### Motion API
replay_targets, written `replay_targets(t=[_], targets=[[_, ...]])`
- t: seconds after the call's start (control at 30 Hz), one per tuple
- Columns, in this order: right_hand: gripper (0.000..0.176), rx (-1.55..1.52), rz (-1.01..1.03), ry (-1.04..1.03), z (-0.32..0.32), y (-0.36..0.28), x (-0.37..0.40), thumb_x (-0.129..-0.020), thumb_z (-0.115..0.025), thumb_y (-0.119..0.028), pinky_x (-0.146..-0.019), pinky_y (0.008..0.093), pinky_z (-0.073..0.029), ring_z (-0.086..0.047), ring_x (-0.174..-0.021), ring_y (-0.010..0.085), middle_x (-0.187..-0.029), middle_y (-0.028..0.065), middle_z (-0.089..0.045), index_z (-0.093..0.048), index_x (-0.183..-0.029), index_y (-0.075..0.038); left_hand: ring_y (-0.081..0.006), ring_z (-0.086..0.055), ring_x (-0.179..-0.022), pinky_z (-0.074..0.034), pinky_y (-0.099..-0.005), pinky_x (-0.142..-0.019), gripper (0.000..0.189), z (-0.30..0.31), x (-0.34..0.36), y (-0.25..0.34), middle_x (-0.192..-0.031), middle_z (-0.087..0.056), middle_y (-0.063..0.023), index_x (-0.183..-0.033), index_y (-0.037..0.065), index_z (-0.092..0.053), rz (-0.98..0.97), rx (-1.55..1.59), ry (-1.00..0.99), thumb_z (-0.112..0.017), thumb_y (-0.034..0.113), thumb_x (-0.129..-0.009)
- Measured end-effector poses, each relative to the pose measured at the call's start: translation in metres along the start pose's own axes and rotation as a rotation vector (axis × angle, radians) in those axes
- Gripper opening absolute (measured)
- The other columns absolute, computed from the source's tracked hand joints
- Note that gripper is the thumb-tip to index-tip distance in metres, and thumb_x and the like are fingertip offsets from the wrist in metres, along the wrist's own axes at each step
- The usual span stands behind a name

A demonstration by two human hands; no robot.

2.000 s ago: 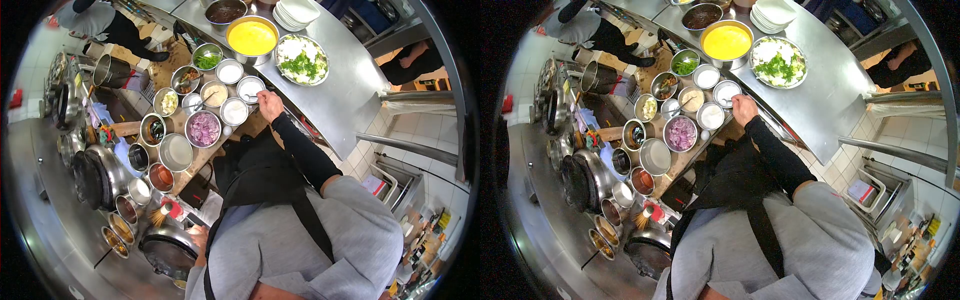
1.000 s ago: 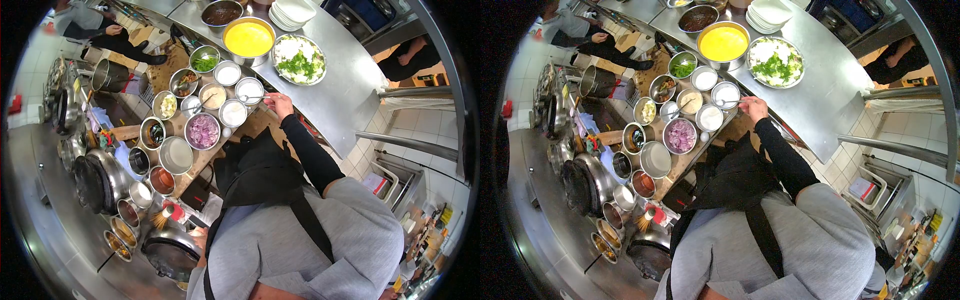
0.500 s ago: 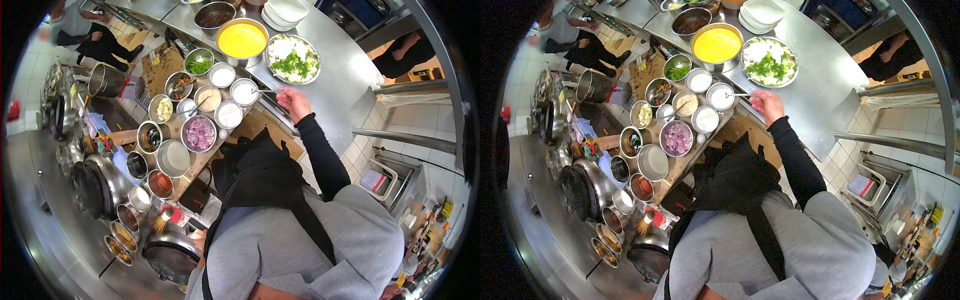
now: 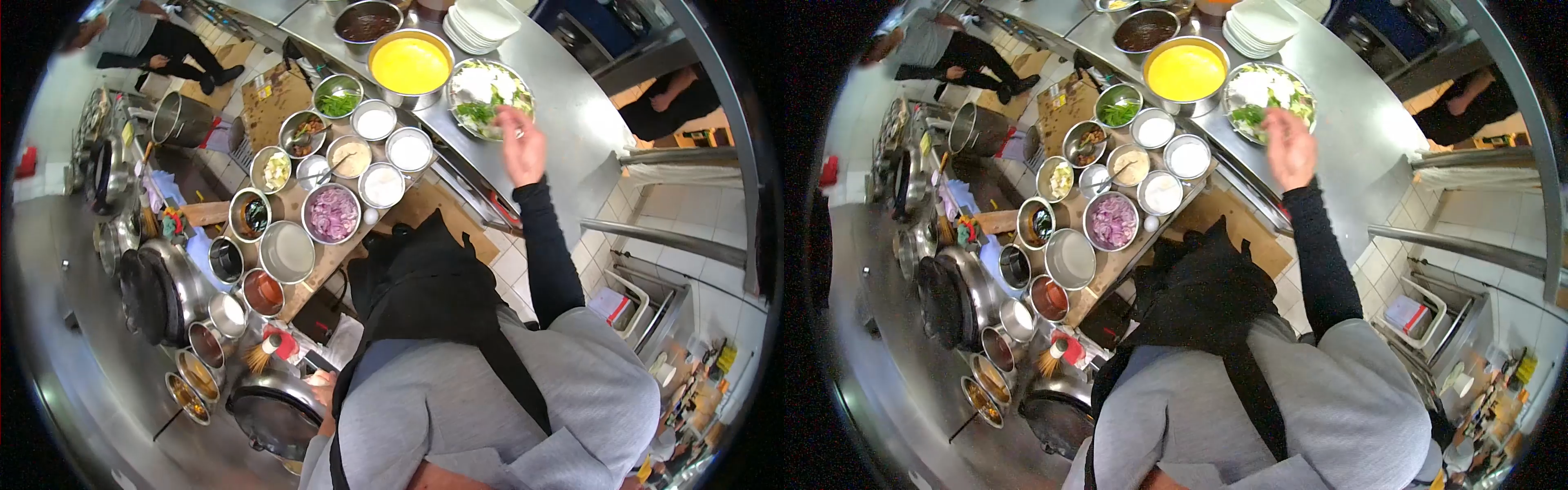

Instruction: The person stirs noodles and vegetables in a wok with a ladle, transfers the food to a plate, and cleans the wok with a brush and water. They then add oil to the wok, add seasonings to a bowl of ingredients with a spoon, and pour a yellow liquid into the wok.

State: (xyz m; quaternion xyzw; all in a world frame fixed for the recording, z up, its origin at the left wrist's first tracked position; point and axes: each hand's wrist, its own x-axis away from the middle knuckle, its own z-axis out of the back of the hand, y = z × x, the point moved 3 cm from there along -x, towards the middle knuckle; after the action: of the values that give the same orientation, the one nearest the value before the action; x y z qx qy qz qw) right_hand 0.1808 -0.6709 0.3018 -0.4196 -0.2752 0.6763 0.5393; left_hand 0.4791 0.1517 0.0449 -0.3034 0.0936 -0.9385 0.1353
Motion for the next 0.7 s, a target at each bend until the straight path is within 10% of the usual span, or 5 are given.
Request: replay_targets(t=[0.27, 0.6, 0.7], targets=[[0.021, -0.075, 0.177, -0.304, -0.197, 0.031, 0.022, -0.096, -0.061, -0.017, -0.086, 0.0507, -0.053, -0.067, -0.093, 0.0441, -0.095, 0.0219, -0.074, -0.074, -0.102, -0.001, -0.0523, -0.047, -0.137, -0.042, -0.0549, -0.115, 0.132, 0.009, 0.014, 0.006, -0.150, -0.041, -0.0378, -0.161, 0.000, -0.017, 0.004, 0.051, 0.049, -0.079, 0.075, -0.072], [0.029, 0.082, 0.206, -0.421, -0.252, 0.053, 0.026, -0.100, -0.054, -0.020, -0.087, 0.0452, -0.054, -0.070, -0.091, 0.0361, -0.092, 0.0156, -0.077, -0.074, -0.106, 0.000, -0.0520, -0.046, -0.138, -0.042, -0.0546, -0.115, 0.129, 0.008, 0.018, 0.007, -0.150, -0.040, -0.0382, -0.161, 0.000, -0.020, 0.010, 0.076, 0.067, -0.080, 0.072, -0.073], [0.028, -0.167, -0.157, -0.411, -0.248, 0.065, 0.023, -0.099, -0.056, -0.020, -0.079, 0.0394, -0.055, -0.073, -0.082, 0.0274, -0.085, 0.0116, -0.079, -0.075, -0.106, 0.000, -0.0519, -0.045, -0.139, -0.042, -0.0545, -0.115, 0.128, 0.008, 0.018, 0.004, -0.150, -0.039, -0.0384, -0.161, 0.000, -0.021, 0.011, 0.081, 0.069, -0.081, 0.071, -0.073]])
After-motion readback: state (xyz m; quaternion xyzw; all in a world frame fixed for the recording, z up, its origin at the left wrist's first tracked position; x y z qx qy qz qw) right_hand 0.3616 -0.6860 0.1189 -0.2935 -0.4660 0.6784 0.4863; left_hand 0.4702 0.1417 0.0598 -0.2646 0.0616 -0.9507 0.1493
